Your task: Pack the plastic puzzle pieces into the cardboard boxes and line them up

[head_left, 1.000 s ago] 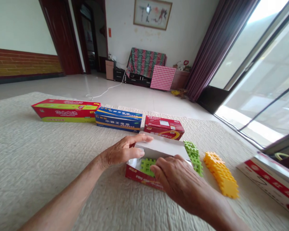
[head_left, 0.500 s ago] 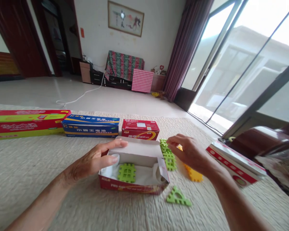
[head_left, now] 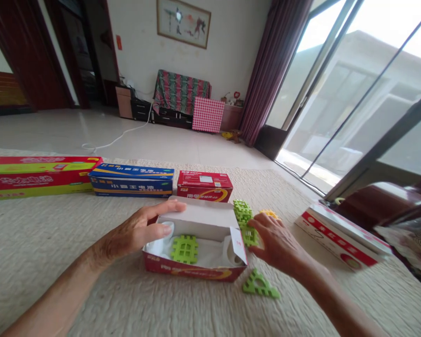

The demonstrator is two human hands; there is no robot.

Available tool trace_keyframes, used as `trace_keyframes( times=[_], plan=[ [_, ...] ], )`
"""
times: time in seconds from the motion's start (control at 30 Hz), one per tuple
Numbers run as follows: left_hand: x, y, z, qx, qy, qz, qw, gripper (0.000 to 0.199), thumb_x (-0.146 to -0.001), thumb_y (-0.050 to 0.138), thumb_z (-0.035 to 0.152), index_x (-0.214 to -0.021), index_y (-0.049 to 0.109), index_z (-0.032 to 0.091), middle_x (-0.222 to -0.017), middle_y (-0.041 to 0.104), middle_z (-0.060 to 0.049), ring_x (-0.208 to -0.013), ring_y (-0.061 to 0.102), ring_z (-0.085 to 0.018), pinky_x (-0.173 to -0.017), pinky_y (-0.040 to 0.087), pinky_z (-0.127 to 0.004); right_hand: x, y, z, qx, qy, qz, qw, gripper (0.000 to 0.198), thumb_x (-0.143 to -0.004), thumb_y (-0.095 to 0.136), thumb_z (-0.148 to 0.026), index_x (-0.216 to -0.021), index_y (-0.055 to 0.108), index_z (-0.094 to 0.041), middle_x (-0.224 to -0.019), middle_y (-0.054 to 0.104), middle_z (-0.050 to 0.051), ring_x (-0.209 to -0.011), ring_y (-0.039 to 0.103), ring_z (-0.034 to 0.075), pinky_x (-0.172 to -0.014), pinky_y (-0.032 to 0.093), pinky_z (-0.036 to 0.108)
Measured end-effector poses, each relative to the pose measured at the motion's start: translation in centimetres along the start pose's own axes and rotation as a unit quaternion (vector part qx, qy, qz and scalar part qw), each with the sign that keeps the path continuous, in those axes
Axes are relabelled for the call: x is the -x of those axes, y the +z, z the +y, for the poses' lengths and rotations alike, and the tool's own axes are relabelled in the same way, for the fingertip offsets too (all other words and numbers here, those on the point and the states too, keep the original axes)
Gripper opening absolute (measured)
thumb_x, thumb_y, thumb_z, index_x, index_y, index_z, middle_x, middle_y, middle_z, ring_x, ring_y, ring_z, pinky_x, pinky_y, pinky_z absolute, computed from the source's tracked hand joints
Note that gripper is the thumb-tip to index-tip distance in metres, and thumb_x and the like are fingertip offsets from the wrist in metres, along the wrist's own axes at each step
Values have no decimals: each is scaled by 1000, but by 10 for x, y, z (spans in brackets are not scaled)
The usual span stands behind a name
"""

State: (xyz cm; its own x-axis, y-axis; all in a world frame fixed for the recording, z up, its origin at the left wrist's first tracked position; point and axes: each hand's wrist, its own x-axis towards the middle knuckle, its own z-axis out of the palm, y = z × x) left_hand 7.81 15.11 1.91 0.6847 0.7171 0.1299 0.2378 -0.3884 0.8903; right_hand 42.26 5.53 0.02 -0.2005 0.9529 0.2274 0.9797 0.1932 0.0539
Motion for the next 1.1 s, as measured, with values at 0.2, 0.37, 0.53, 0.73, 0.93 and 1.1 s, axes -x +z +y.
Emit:
trace_keyframes(
  times=[0.2, 0.37, 0.53, 0.73, 0.93, 1.1],
  plan=[
    [0, 0, 0, 17, 11, -6, 1000, 47, -81, 57, 32, -127, 59, 28, -144, 49, -2, -136, 36, -32, -110, 34, -43, -4, -23, 3, 33, 27, 24, 999, 22, -78, 57, -20, -99, 64, -19, -92, 67, 9, -82, 63, 24, -81, 46, 44],
    [0, 0, -1, 19, 16, -5, 1000, 47, -81, 58, 31, -128, 59, 27, -145, 49, -3, -134, 39, -32, -105, 39, -41, -5, -47, -3, -18, 19, -15, 1000, 32, -79, 55, -18, -111, 61, -20, -112, 63, 11, -89, 64, 24, -78, 50, 40],
    [0, 1, 0, 24, 14, -1, 1000, 46, -81, 58, 31, -126, 60, 28, -142, 51, -1, -131, 43, -31, -103, 42, -39, 0, -27, -4, 11, 3, -44, 999, 46, -68, 66, -13, -114, 61, -19, -109, 62, 12, -96, 62, 27, -83, 49, 44],
    [0, 1, -2, 25, 8, -1, 1000, 48, -79, 58, 32, -127, 61, 27, -143, 51, -2, -131, 42, -33, -105, 40, -42, 2, -1, 0, -10, -7, -51, 999, 38, -70, 69, -20, -107, 60, -19, -103, 60, 11, -93, 59, 26, -82, 47, 45],
    [-1, 1, -2, 25, 12, 3, 1000, 47, -79, 58, 32, -126, 61, 27, -141, 53, -1, -131, 43, -32, -105, 40, -40, 4, -4, -1, 26, 2, -51, 998, 26, -71, 66, -23, -95, 60, -17, -91, 61, 11, -85, 60, 26, -77, 48, 43],
    [-1, 1, -2, 35, 9, -7, 999, 48, -80, 57, 30, -127, 59, 25, -140, 53, -3, -127, 47, -30, -100, 44, -38, -4, -51, -13, -30, 16, 42, 999, 37, -75, 61, -28, -110, 56, -19, -99, 64, 10, -82, 62, 23, -75, 49, 40]
  ],
)
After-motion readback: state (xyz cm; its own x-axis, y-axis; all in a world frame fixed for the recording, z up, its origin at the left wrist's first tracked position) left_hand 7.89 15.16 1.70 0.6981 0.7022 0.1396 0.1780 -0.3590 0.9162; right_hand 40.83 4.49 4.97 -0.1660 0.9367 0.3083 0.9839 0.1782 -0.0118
